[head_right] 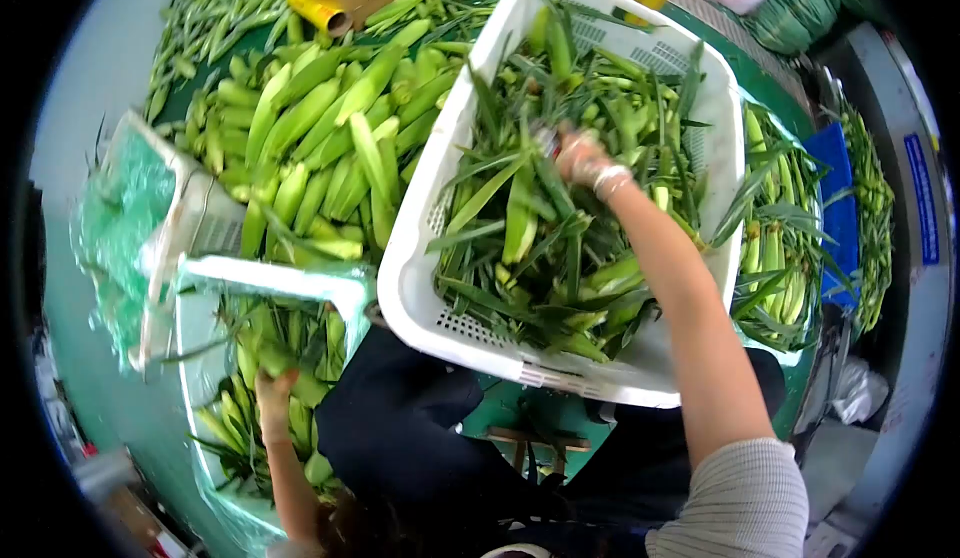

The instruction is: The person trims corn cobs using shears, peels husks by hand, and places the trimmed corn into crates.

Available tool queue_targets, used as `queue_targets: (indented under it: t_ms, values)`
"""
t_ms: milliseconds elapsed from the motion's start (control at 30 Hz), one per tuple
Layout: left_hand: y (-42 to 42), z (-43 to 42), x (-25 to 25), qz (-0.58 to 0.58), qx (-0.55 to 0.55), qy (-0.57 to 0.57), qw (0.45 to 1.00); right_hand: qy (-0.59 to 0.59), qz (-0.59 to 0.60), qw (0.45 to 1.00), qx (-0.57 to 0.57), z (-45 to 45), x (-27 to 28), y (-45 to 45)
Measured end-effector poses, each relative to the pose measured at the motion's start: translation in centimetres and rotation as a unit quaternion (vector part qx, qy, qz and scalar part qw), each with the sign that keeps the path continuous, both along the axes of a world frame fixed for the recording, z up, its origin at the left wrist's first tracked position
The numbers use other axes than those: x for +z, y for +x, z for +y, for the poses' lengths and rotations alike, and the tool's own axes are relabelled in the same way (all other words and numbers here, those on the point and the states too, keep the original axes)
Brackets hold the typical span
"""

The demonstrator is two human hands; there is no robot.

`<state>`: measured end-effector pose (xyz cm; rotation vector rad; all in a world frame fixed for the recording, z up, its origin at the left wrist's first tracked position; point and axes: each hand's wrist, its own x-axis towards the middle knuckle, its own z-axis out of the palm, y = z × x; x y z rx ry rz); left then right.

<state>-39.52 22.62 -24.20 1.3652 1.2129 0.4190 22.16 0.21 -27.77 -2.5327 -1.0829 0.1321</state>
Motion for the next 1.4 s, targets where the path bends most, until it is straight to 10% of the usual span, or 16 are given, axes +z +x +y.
queue_targets:
  t_ms: [100, 167, 233, 333, 567, 867, 967, 1033, 1233, 1333, 1400]
  values:
    - [-2.5, -1.6, 2.2, -0.014, 0.075, 0.009, 0.997, -0.037, 0.191, 0.922, 0.335, -4.2, -3.7, -3.5]
    - [-4.4, -2.5, 2.0, 0.004, 0.119, 0.038, 0.992, -0.134, 0.383, 0.867, 0.289, -9.2, -3.2, -11.7]
    - [-5.5, -3.1, 2.6, 0.067, 0.109, 0.054, 0.99, -0.14, 0.089, 0.91, 0.38, -14.2, -8.2, -16.8]
    - [-4.7, -4.2, 3.5, 0.069, 0.14, 0.055, 0.986, -0.157, 0.216, 0.9, 0.345, -13.6, -2.4, -15.1]
    - [-5.9, -2.5, 1.7, 0.129, 0.106, 0.175, 0.97, -0.269, 0.251, 0.878, 0.306, -13.2, -7.5, -15.9]
    - [11.3, -0.5, 22.2, -0.118, 0.056, 0.307, 0.943, -0.305, 0.093, 0.927, 0.199, -7.3, 9.5, -14.0]
    - [18.2, -3.6, 27.8, -0.252, 0.032, 0.223, 0.941, -0.25, -0.058, 0.955, 0.151, -6.2, 13.4, -9.4]
    - [22.4, -5.7, 29.4, -0.322, -0.001, 0.179, 0.93, -0.085, -0.218, 0.972, -0.022, -6.6, 6.1, -6.6]
    - [33.1, -9.4, 25.4, -0.34, -0.096, -0.056, 0.934, -0.128, 0.263, 0.933, -0.21, -8.1, -10.2, 1.0]
    - [35.5, -10.0, 21.3, -0.375, -0.056, -0.262, 0.888, -0.197, 0.274, 0.935, -0.106, -8.9, -5.4, 4.6]
    - [36.8, -9.1, 18.3, -0.358, -0.038, -0.193, 0.913, -0.215, 0.304, 0.925, -0.071, -8.4, -0.1, 5.8]
